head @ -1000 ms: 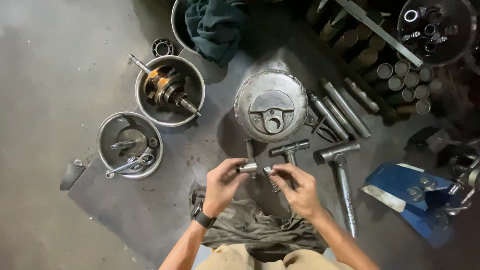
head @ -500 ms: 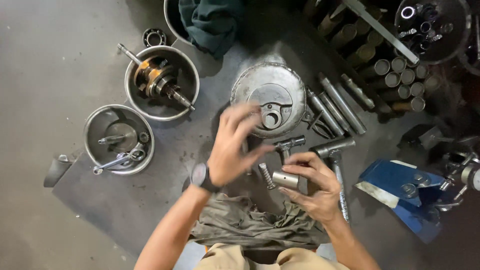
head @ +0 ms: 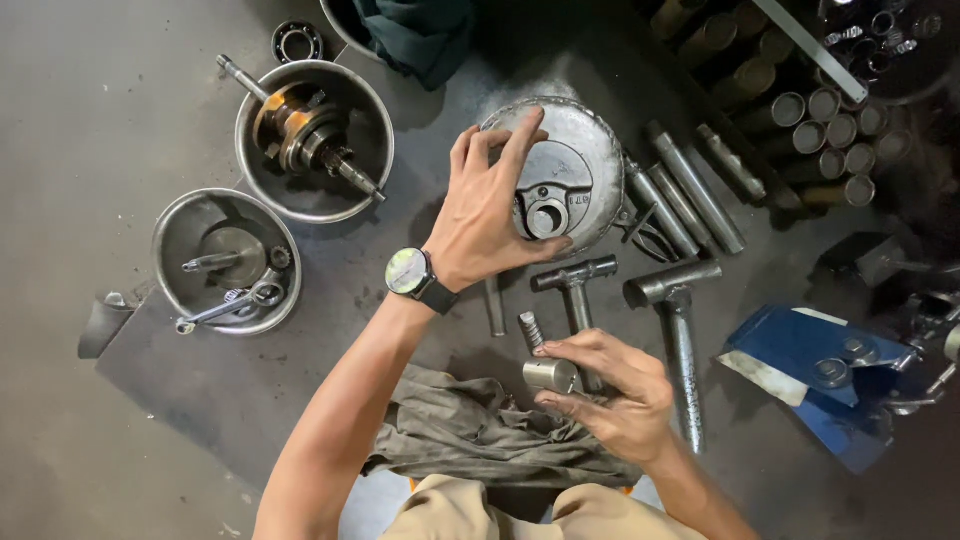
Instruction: The person kneels at a metal plate on the workshop floor and assembles small engine parts. They fit a piston onto a crankshaft, tap a component into place with a mallet, wipe parts with a cloth, and use a wrench to tighten the assembly.
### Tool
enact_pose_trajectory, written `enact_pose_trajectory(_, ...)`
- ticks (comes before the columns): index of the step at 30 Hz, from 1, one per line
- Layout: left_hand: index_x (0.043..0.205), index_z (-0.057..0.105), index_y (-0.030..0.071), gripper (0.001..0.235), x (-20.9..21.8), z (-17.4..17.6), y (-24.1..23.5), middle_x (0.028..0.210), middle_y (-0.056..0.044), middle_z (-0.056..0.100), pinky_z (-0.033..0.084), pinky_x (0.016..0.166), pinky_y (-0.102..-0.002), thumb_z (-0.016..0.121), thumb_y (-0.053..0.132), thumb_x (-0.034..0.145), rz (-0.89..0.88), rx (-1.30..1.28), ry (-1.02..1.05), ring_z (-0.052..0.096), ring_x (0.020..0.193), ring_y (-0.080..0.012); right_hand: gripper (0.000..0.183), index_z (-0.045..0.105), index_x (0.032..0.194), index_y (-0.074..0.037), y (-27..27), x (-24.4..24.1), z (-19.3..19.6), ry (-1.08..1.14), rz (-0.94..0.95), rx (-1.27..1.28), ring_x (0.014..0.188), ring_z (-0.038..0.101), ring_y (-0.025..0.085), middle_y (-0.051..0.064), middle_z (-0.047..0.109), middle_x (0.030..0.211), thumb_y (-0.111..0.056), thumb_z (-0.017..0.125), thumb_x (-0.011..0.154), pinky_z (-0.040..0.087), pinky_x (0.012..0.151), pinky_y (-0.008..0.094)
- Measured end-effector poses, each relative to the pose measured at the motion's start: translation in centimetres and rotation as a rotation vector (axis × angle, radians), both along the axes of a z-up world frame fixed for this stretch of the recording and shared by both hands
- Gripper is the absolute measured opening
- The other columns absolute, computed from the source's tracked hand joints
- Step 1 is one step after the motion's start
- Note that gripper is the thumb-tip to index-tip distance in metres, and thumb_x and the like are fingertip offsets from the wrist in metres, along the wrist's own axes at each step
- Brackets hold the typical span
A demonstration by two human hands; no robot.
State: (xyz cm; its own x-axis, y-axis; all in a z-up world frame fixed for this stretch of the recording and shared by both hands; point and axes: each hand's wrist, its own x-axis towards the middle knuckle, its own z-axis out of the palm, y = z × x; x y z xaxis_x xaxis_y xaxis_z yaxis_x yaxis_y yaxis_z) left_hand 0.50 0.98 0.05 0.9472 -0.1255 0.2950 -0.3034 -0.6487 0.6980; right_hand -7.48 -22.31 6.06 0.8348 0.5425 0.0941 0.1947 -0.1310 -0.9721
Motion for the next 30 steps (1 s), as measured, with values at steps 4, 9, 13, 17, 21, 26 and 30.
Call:
enact_pose_trajectory(4, 0.16, 0.02, 0.003, 0.125, 0.1, 0.4, 0.1, 0.143, -0.011, 0.06, 0.027, 0.123, -0.052, 0.094, 0.037, 0.066, 0.009, -0.032, 0.005, 0.047, 0.131, -0.0349, 0.051, 0.073, 0.114, 0.004, 0.0, -0.4, -0.5, 0.034, -0.011, -0.009, 0.091, 0.075, 0.022, 0.015, 0.077, 0.104, -0.006, 0.091, 0.068, 0.06, 0.079, 0.03)
enact_pose_trajectory(9, 0.16, 0.019, 0.003, 0.127, 0.1, 0.5, 0.2, 0.143, -0.009, 0.061, 0.028, 0.122, -0.051, 0.095, 0.036, 0.064, 0.007, -0.046, 0.036, 0.048, 0.129, -0.0338, 0.051, 0.072, 0.116, 0.004, 0.0, -0.4, -0.7, 0.052, 0.0, 0.017, 0.091, 0.076, 0.022, 0.015, 0.077, 0.104, -0.006, 0.091, 0.069, 0.06, 0.08, 0.031)
enact_pose_trajectory(13, 0.16, 0.019, 0.002, 0.129, 0.2, 0.2, 0.2, 0.144, -0.01, 0.06, 0.028, 0.121, -0.05, 0.096, 0.034, 0.061, 0.006, -0.058, 0.029, 0.048, 0.128, -0.0325, 0.052, 0.072, 0.117, 0.004, 0.1, -0.4, -0.8, 0.056, 0.007, 0.037, 0.093, 0.076, 0.022, 0.014, 0.077, 0.105, -0.006, 0.091, 0.07, 0.061, 0.082, 0.031)
enact_pose_trajectory(17, 0.16, 0.02, 0.003, 0.128, 0.1, 0.8, 0.1, 0.143, -0.009, 0.06, 0.029, 0.121, -0.05, 0.096, 0.033, 0.061, 0.014, -0.049, 0.046, 0.047, 0.129, -0.0336, 0.052, 0.072, 0.118, 0.004, 0.1, -0.4, -0.8, 0.071, 0.003, 0.047, 0.093, 0.076, 0.022, 0.015, 0.077, 0.105, -0.005, 0.091, 0.07, 0.062, 0.081, 0.031)
enact_pose_trajectory(21, 0.16, 0.021, 0.003, 0.127, 0.1, 0.7, 0.2, 0.144, -0.009, 0.06, 0.028, 0.122, -0.051, 0.096, 0.033, 0.062, 0.009, -0.047, 0.052, 0.048, 0.131, -0.0325, 0.051, 0.071, 0.118, 0.005, 0.0, -0.4, -0.9, 0.089, 0.004, 0.063, 0.093, 0.075, 0.022, 0.015, 0.076, 0.105, -0.004, 0.09, 0.071, 0.061, 0.081, 0.031)
enact_pose_trajectory(26, 0.16, 0.02, 0.003, 0.127, 0.0, 0.7, 0.2, 0.145, -0.009, 0.059, 0.026, 0.124, -0.053, 0.096, 0.034, 0.062, -0.006, -0.059, 0.045, 0.048, 0.132, -0.0319, 0.051, 0.072, 0.118, 0.005, -0.1, -0.1, -1.1, 0.115, 0.01, 0.058, 0.092, 0.075, 0.022, 0.016, 0.077, 0.104, -0.005, 0.09, 0.072, 0.061, 0.08, 0.031)
enact_pose_trajectory(30, 0.159, 0.021, 0.003, 0.125, 0.0, 0.9, 0.1, 0.146, -0.009, 0.059, 0.024, 0.124, -0.054, 0.095, 0.035, 0.063, 0.001, -0.037, 0.062, 0.047, 0.132, -0.0323, 0.05, 0.072, 0.117, 0.004, 0.1, 0.4, -1.5, 0.125, 0.004, 0.023, 0.09, 0.075, 0.021, 0.015, 0.077, 0.103, -0.007, 0.09, 0.072, 0.06, 0.079, 0.03)
